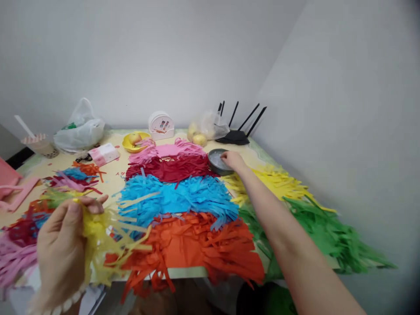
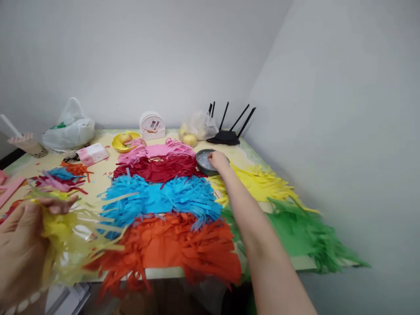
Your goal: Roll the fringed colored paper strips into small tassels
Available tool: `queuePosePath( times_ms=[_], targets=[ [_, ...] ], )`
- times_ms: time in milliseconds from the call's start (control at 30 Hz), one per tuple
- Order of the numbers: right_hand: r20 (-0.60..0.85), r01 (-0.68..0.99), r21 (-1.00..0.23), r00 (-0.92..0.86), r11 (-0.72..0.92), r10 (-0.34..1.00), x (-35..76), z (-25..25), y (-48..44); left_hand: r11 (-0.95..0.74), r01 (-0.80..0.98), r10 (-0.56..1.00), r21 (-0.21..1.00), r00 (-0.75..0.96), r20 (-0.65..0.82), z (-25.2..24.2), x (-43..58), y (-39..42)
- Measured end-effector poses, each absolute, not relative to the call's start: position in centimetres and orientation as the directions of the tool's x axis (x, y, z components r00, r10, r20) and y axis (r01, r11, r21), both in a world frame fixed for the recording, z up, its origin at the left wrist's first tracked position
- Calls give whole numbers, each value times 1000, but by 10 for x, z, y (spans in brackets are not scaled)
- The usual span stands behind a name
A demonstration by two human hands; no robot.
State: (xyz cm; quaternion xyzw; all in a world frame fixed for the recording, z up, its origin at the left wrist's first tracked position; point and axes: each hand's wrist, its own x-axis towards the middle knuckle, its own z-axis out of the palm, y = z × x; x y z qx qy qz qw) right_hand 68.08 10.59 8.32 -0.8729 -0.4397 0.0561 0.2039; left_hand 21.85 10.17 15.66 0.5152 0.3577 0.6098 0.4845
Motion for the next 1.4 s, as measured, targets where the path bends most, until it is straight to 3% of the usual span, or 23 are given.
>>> queuePosePath(
  times_ms=[200,400,500,633,700,767,833,933,1067,1233,1400],
  targets=[
    [-53,709,-330,646,-623,762,696,43,129,-189,11,981,982,41,188,137,207,104],
    [74,697,-452,651,-556,756,694,59,119,-179,72,982,981,75,174,137,203,108],
    [208,722,-571,587,-390,783,660,81,104,-205,137,972,969,145,185,140,206,106],
    [337,708,-705,394,-49,855,565,105,62,-405,154,875,901,352,333,143,223,91],
    [400,453,-853,247,260,883,512,114,34,-524,156,795,837,441,416,145,236,78],
    [383,245,-909,174,337,907,469,121,6,-614,145,719,776,508,474,148,248,64],
    [355,137,-932,166,335,920,442,125,-15,-665,130,669,736,543,508,148,254,51],
    [347,104,-938,207,332,915,424,125,-32,-686,123,641,717,568,516,147,254,35],
    [399,166,-914,218,370,890,415,124,-45,-708,141,630,692,570,528,143,243,19],
    [470,278,-870,215,408,856,406,124,-55,-802,183,555,568,579,597,142,233,9],
    [381,9,-922,180,386,907,397,118,-58,-719,147,608,679,607,512,140,227,6]
  ],
)
